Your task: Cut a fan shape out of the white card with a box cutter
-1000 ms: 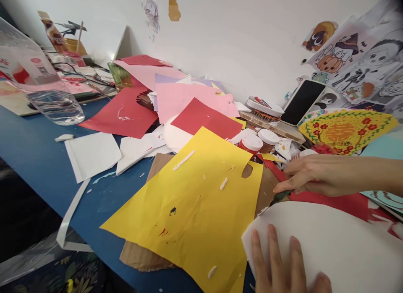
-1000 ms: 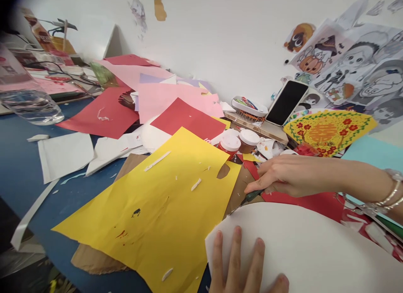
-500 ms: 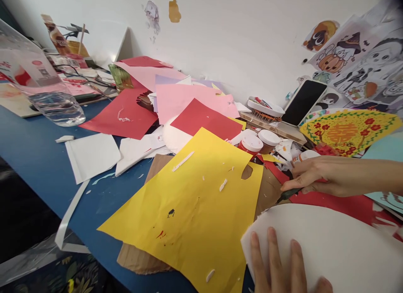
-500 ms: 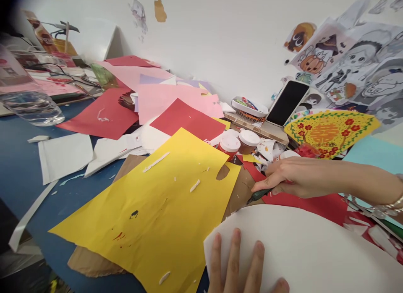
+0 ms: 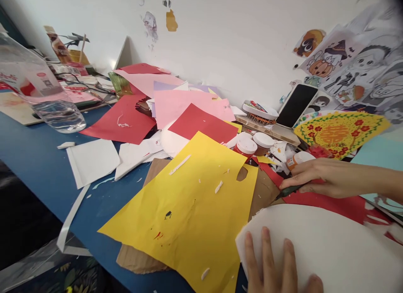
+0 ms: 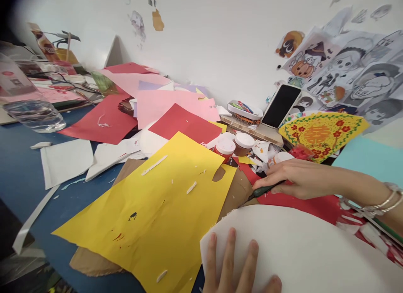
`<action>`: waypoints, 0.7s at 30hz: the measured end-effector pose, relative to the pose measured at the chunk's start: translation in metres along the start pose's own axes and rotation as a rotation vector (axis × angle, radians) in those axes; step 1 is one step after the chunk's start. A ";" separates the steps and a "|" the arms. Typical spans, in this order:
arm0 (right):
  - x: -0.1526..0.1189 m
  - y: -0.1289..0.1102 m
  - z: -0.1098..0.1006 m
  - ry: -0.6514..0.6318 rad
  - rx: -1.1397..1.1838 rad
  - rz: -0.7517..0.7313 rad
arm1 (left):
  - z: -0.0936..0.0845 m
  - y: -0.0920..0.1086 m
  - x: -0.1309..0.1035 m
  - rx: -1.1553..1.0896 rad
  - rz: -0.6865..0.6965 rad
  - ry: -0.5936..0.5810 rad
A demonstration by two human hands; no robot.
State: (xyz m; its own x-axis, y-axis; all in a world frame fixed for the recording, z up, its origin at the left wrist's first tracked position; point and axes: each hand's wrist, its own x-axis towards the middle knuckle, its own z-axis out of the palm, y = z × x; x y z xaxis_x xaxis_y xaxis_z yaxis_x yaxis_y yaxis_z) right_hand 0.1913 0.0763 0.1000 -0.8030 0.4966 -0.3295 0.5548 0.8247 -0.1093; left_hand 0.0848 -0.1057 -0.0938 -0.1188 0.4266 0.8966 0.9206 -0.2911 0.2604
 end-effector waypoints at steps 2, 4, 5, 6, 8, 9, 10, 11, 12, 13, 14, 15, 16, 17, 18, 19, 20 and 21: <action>-0.003 -0.006 0.001 0.031 0.168 0.077 | -0.005 -0.007 0.006 -0.063 0.062 0.032; -0.005 -0.014 0.009 0.111 0.264 0.204 | -0.011 -0.014 0.010 -0.097 0.079 0.005; -0.005 -0.020 0.015 0.146 0.271 0.272 | -0.015 -0.017 0.011 -0.105 0.087 -0.021; -0.004 -0.025 0.022 0.164 0.270 0.336 | -0.018 -0.020 0.012 -0.111 0.106 -0.048; -0.001 -0.039 0.038 0.205 0.270 0.450 | -0.024 -0.025 0.013 -0.118 0.165 -0.109; 0.000 -0.047 0.045 0.237 0.266 0.503 | -0.027 -0.027 0.015 -0.119 0.185 -0.137; 0.001 -0.055 0.051 0.275 0.252 0.551 | -0.030 -0.029 0.016 -0.118 0.195 -0.159; 0.002 -0.063 0.056 0.316 0.226 0.593 | -0.033 -0.030 0.019 -0.116 0.198 -0.179; 0.001 -0.070 0.059 0.356 0.190 0.630 | -0.037 -0.032 0.022 -0.112 0.196 -0.198; 0.000 -0.078 0.061 0.400 0.149 0.661 | -0.041 -0.034 0.027 -0.109 0.193 -0.215; -0.001 -0.086 0.061 0.450 0.104 0.680 | -0.046 -0.037 0.033 -0.106 0.185 -0.231; -0.004 -0.093 0.061 0.506 0.056 0.693 | -0.051 -0.040 0.041 -0.105 0.167 -0.252; -0.007 -0.100 0.059 0.566 0.012 0.697 | -0.057 -0.044 0.051 -0.115 0.135 -0.279; -0.010 -0.106 0.057 0.620 -0.025 0.695 | -0.064 -0.048 0.064 -0.142 0.087 -0.313; -0.014 -0.113 0.055 0.669 -0.060 0.690 | -0.071 -0.053 0.078 -0.185 0.022 -0.369; -0.017 -0.120 0.052 0.713 -0.092 0.681 | -0.078 -0.057 0.095 -0.259 -0.047 -0.446; -0.021 -0.126 0.049 0.749 -0.123 0.667 | -0.084 -0.062 0.111 -0.352 -0.125 -0.539; -0.025 -0.132 0.045 0.784 -0.154 0.652 | -0.090 -0.066 0.128 -0.442 -0.218 -0.632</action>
State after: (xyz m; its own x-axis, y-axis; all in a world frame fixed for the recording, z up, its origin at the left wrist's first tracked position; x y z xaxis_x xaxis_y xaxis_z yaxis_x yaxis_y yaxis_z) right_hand 0.1476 -0.0575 0.0800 -0.3028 0.8513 0.4285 0.9438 0.3302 0.0109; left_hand -0.0243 -0.1092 0.0357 0.0759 0.8788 0.4712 0.6529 -0.4009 0.6426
